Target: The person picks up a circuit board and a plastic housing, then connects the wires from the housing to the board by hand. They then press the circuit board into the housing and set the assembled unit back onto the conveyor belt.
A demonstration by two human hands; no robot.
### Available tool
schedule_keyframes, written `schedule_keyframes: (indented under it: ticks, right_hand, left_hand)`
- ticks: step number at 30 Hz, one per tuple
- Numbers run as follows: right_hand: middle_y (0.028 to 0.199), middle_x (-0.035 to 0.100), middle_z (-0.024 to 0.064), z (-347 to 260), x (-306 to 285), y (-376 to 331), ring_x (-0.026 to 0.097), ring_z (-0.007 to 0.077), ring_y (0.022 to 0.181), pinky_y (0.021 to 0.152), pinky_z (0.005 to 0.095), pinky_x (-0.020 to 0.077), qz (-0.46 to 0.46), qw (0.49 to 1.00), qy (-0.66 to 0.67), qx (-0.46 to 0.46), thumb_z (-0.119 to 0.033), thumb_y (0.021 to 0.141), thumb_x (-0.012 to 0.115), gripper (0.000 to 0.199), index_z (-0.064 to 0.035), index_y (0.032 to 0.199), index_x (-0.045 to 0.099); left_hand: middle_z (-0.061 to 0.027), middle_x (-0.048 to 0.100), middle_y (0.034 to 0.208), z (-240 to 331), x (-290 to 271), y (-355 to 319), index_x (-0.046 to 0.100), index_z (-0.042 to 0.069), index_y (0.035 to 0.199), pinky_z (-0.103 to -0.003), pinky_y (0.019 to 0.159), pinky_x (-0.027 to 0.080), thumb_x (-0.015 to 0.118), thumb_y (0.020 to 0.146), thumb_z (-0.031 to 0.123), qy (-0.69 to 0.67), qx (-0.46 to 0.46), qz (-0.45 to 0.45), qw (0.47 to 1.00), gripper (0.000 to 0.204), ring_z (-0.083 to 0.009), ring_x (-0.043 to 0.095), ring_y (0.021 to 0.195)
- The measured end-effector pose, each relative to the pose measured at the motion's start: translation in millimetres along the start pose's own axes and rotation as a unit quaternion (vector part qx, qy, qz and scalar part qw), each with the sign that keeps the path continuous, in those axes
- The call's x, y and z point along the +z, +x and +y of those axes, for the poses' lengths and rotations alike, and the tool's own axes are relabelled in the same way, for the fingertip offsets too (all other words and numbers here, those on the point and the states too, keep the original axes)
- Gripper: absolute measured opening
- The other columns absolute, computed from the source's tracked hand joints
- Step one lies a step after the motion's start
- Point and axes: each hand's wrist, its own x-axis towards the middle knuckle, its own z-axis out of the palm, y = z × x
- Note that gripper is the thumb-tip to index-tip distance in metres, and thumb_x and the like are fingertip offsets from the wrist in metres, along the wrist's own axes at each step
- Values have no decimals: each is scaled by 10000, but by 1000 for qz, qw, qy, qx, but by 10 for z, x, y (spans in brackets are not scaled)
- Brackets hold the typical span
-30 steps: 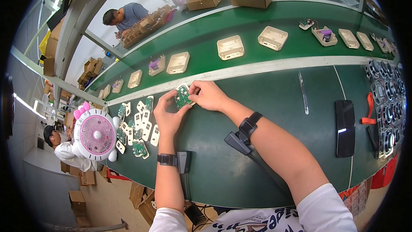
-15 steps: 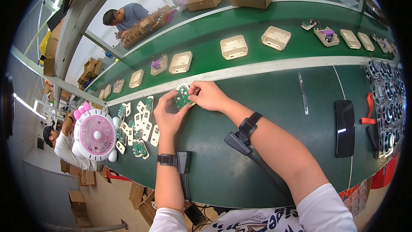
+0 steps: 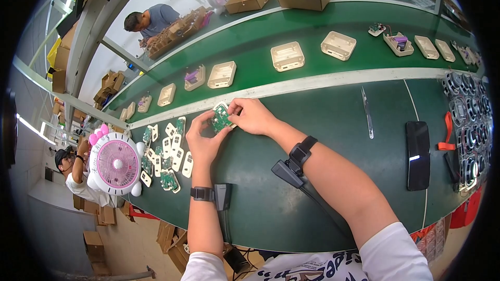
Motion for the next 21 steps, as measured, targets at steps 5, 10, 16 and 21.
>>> schedule_keyframes:
  ticks: [5, 10, 16, 21]
  right_hand:
    - [855, 677, 68, -7, 34, 23, 615, 132, 720, 671, 297, 511, 1, 1000, -10, 4, -80, 845, 719, 149, 1, 961, 672]
    - [860, 680, 68, 47, 21, 42, 620, 139, 715, 668, 302, 513, 0, 1000, -13, 1, -76, 850, 706, 145, -4, 972, 675]
    - [858, 615, 41, 12, 39, 46, 586, 72, 638, 487, 251, 489, -18, 1000, 19, 16, -46, 912, 649, 107, 3, 996, 605]
    - [853, 603, 44, -9, 57, 70, 579, 82, 637, 489, 251, 481, -17, 999, 29, 33, -40, 920, 640, 106, 6, 1004, 595]
  left_hand:
    - [-112, 715, 1164, -27, -32, -3, 688, 30, 1159, -371, 877, 577, 944, 635, 125, -7, -10, -5, 1000, 591, -234, 688, 1064]
    - [-123, 706, 1195, -12, -29, 19, 674, 24, 1202, -387, 902, 577, 955, 620, 148, -16, -18, -16, 1000, 658, -241, 685, 1080]
    - [-135, 694, 1218, -45, -57, 23, 655, 18, 1240, -398, 920, 574, 942, 632, 135, -16, -7, -24, 1000, 682, -251, 681, 1096]
    - [-132, 687, 1235, -53, -70, 24, 646, 19, 1261, -397, 930, 571, 928, 654, 123, -33, -20, -25, 999, 678, -246, 674, 1111]
